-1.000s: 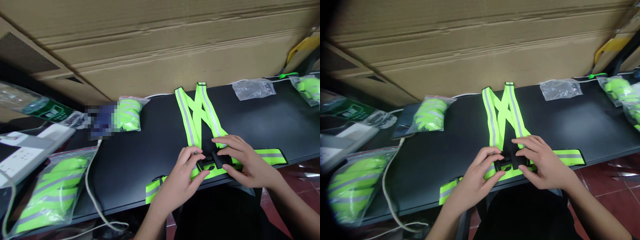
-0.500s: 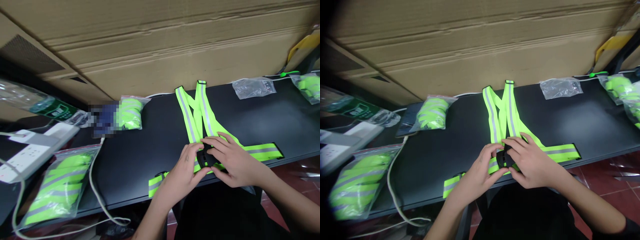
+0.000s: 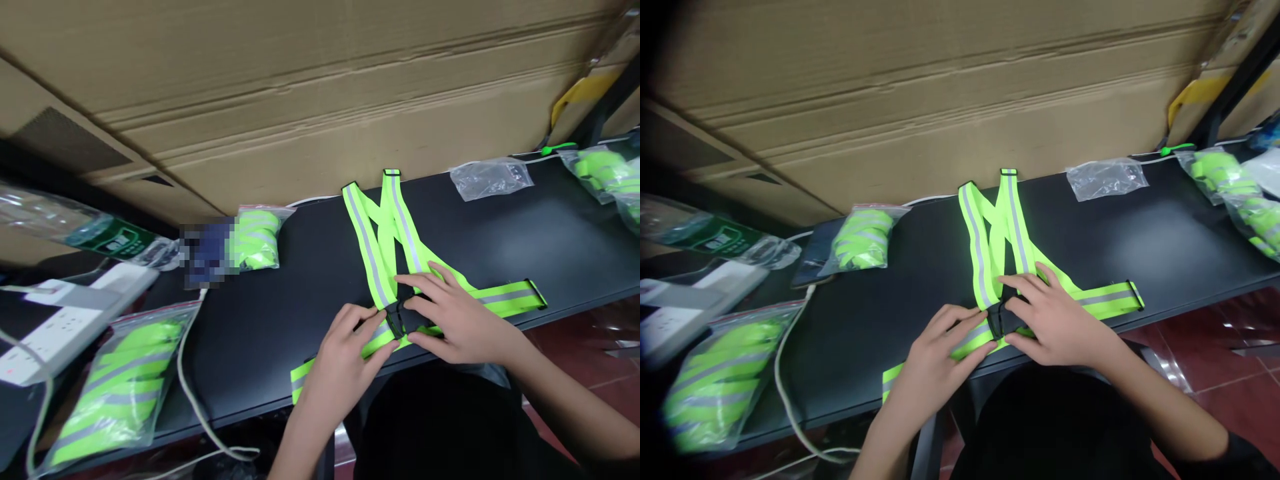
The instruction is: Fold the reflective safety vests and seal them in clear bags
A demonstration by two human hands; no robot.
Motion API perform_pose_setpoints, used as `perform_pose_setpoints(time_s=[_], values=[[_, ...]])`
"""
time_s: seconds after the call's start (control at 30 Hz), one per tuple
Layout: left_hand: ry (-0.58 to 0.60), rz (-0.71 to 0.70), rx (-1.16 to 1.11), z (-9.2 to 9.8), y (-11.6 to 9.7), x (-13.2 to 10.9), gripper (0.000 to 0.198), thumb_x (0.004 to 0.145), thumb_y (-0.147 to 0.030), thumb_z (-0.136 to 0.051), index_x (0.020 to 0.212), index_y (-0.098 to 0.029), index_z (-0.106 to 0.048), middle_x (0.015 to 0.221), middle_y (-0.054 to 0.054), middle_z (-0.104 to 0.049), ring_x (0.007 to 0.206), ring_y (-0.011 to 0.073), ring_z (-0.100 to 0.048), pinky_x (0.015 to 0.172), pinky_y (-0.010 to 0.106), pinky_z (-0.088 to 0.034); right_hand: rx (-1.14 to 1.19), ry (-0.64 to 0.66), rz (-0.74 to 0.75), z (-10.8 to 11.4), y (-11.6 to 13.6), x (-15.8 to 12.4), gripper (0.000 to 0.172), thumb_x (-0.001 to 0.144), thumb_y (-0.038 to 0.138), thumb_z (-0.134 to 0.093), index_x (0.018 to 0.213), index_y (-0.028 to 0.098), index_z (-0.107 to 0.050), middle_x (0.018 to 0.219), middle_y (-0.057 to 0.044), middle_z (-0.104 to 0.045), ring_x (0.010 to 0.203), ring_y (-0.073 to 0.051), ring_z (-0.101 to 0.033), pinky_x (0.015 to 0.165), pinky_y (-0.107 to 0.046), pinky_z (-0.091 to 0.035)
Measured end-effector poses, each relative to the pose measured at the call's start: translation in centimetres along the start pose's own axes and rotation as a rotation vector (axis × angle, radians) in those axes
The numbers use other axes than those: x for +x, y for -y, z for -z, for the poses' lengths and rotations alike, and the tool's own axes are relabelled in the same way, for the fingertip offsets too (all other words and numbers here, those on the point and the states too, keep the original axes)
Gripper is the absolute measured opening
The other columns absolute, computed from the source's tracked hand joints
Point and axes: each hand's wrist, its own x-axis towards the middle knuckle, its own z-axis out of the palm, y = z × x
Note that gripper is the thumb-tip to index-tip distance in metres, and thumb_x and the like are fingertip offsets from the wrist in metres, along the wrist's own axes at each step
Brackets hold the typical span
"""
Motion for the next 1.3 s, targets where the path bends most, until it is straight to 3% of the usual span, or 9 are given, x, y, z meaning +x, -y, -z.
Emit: perform_pose_setpoints(time_s=[0.2, 0.33, 0.43, 0.57, 0.8, 0.97, 1.07, 1.17, 1.3], values=[[-0.022, -0.016, 0.025, -0.5, 0.1, 0.5, 0.024, 0.093, -0.026, -0.067, 0.116, -0.023, -0.065, 0.104, 0.007, -0.065, 0.096, 0.0236, -0.062, 0.083, 0.042, -0.055, -0.035, -0.074, -0.035, -0.2, 0.5, 0.1, 0.027, 0.097, 0.044, -0.058, 0.108, 0.020, -0.063, 0.153, -0.015, -0.048, 0.140, -0.032, -0.046, 0.119, -0.067, -0.023], [0.056, 0.051, 0.226, 0.0, -2.0, 0.6, 0.033, 0.092, -0.028, -0.065, 0.123, -0.020, -0.061, 0.123, 0.014, -0.060, 0.110, 0.0330, -0.057, 0.087, 0.053, -0.053, -0.094, -0.394, -0.155, 0.9, -0.6, -3.4, 0.026, 0.094, 0.043, -0.063, 0.111, 0.023, -0.064, 0.137, -0.014, -0.062, 0.130, -0.033, -0.055, 0.115, -0.063, -0.032], [-0.004, 0.007, 0.254, -0.3, -4.0, 0.4, 0.043, 0.091, -0.028, -0.065, 0.131, -0.016, -0.055, 0.138, 0.019, -0.051, 0.125, 0.0389, -0.048, 0.095, 0.059, -0.049, -0.213, -0.729, -0.623, 2.0, -1.7, -7.9, 0.023, 0.096, 0.042, -0.057, 0.103, 0.021, -0.066, 0.108, -0.013, -0.071, 0.103, -0.032, -0.064, 0.092, -0.054, -0.049], [0.057, -0.090, 0.186, -2.2, -5.7, 0.5, 0.035, 0.093, -0.028, -0.063, 0.127, -0.017, -0.059, 0.137, 0.017, -0.056, 0.130, 0.0376, -0.046, 0.103, 0.060, -0.044, 0.023, -0.583, -1.143, 2.8, -2.3, -11.6, 0.051, 0.087, 0.067, -0.057, 0.100, 0.020, -0.071, 0.082, -0.009, -0.070, 0.073, -0.027, -0.064, 0.063, -0.039, -0.050], [0.101, -0.102, 0.147, -4.3, -5.9, 2.5, 0.028, 0.097, -0.030, -0.058, 0.122, -0.018, -0.065, 0.132, 0.012, -0.064, 0.124, 0.0350, -0.052, 0.102, 0.057, -0.046, 0.916, -0.651, -1.189, 3.7, -4.1, -9.2, 0.051, 0.068, 0.062, -0.081, 0.063, 0.019, -0.055, 0.051, 0.004, -0.046, 0.038, -0.006, -0.032, 0.034, -0.022, -0.024], [0.115, -0.082, 0.131, -4.2, -5.9, 2.8, 0.029, 0.098, -0.030, -0.058, 0.125, -0.020, -0.065, 0.134, 0.010, -0.064, 0.126, 0.0338, -0.052, 0.102, 0.055, -0.047, 0.986, -0.749, -1.241, 4.8, -7.5, -9.3, 0.040, 0.068, 0.051, -0.083, 0.074, 0.017, -0.063, 0.053, 0.003, -0.050, 0.038, -0.006, -0.036, 0.032, -0.020, -0.021], [0.116, -0.053, 0.130, -4.2, -6.3, 2.3, 0.032, 0.098, -0.028, -0.058, 0.128, -0.021, -0.064, 0.138, 0.010, -0.063, 0.128, 0.0332, -0.052, 0.103, 0.055, -0.048, 0.860, -0.727, -1.241, 4.9, -7.5, -9.1, 0.036, 0.073, 0.050, -0.079, 0.075, 0.017, -0.066, 0.050, 0.002, -0.053, 0.038, -0.010, -0.041, 0.034, -0.023, -0.028], [0.121, -0.026, 0.132, -4.4, -7.0, 1.8, 0.035, 0.098, -0.029, -0.058, 0.132, -0.021, -0.062, 0.141, 0.009, -0.061, 0.133, 0.0329, -0.051, 0.108, 0.057, -0.046, 0.319, -0.888, -1.180, 4.2, -4.9, -8.1, 0.035, 0.079, 0.048, -0.075, 0.094, 0.017, -0.074, 0.070, -0.007, -0.070, 0.054, -0.020, -0.063, 0.050, -0.034, -0.051], [0.121, -0.007, 0.107, -4.6, -7.5, 1.2, 0.037, 0.098, -0.030, -0.058, 0.134, -0.021, -0.059, 0.145, 0.008, -0.059, 0.139, 0.0312, -0.047, 0.116, 0.059, -0.040, -0.220, -0.921, -0.731, 2.1, -0.1, -5.9, 0.025, 0.084, 0.026, -0.075, 0.109, 0.027, -0.076, 0.094, -0.007, -0.078, 0.096, -0.034, -0.073, 0.080, -0.047, -0.058]])
